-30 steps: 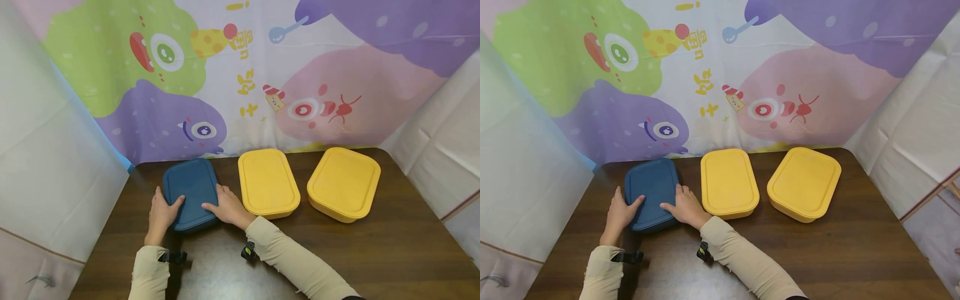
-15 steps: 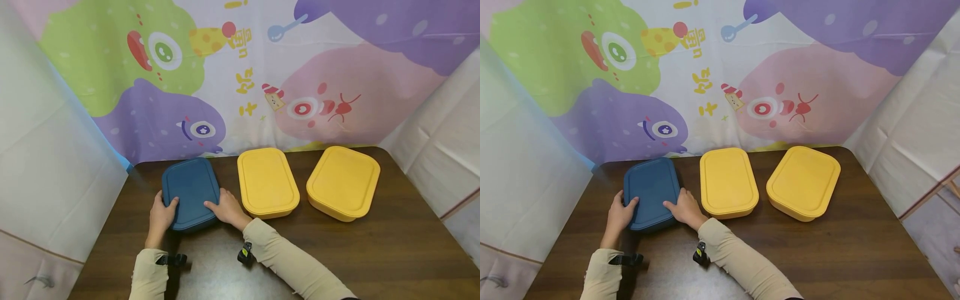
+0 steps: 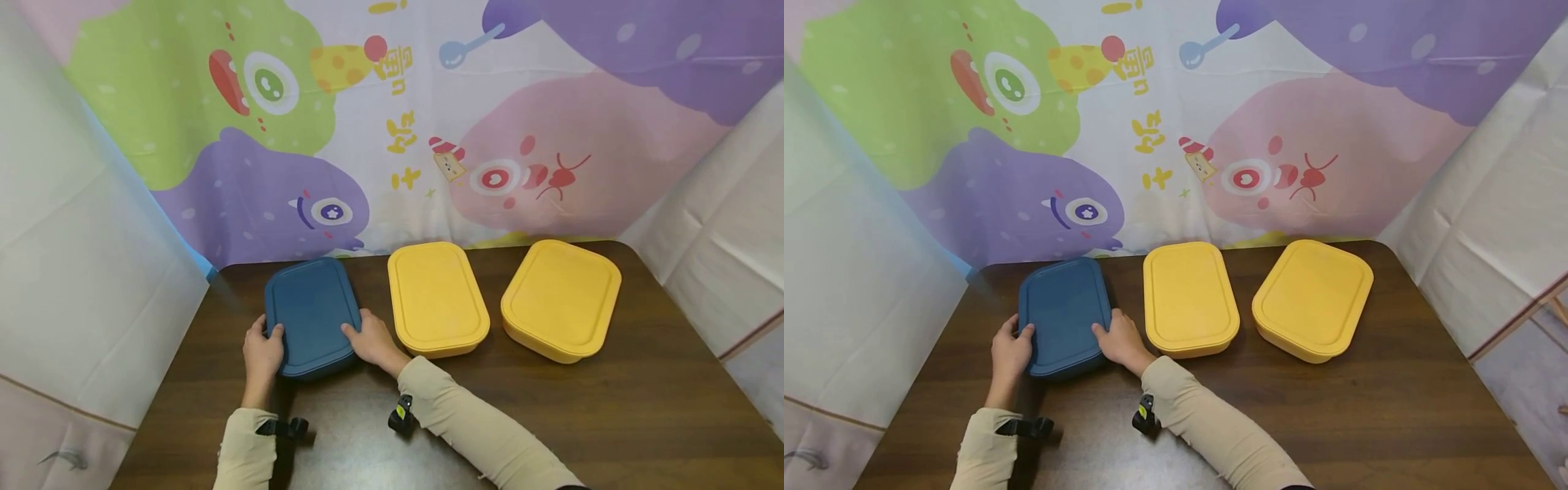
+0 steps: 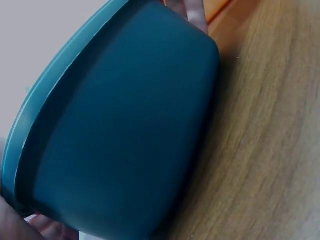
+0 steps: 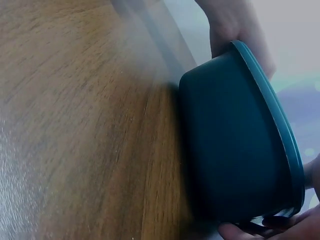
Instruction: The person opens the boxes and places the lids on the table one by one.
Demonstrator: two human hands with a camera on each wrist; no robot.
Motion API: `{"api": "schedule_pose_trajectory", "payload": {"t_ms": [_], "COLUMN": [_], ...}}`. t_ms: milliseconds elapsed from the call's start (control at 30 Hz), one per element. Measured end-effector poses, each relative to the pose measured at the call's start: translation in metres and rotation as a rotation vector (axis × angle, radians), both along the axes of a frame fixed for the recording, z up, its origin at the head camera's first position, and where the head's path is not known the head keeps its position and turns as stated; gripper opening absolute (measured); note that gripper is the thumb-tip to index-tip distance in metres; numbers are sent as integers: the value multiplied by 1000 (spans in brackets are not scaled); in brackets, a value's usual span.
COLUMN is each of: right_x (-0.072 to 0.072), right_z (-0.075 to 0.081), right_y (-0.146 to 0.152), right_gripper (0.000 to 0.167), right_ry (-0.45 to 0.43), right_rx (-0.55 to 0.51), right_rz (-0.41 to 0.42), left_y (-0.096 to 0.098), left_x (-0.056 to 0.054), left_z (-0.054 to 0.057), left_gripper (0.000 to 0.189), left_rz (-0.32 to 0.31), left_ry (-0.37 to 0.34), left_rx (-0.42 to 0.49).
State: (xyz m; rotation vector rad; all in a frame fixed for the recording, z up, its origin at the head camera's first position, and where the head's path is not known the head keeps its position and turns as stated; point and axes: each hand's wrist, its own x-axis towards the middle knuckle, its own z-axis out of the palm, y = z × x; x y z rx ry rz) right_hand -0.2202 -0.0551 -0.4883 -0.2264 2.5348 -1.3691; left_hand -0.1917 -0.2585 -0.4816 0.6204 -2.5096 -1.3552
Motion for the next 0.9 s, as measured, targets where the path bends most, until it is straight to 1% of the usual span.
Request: {"api": "schedule_pose_trajectory", "payload": {"t_ms": [100,233,467,700,900], "right_x": [0,2,8,19,27], "right_z": [0,0,4,9,12], "right_y": [-2,-3,2,8,14], "right_gripper": [56,53,54,54,53], "right_ry": [13,28,48,95,120], "right_rx": [-10,-16,-19,-18,-22], "right_rz": [-12,-25,-12,25,20], "left_y": [1,1,0,1,5], "left_x": [1,2,5,14,19], "left_z": [0,1,1,5,8], "left_gripper": [50,50,50,50,49], "left_rz": [31,38,21,13,-12], "left_ry": [31,50,38,62,78], "left_rx": [4,29,40,32,4]}}
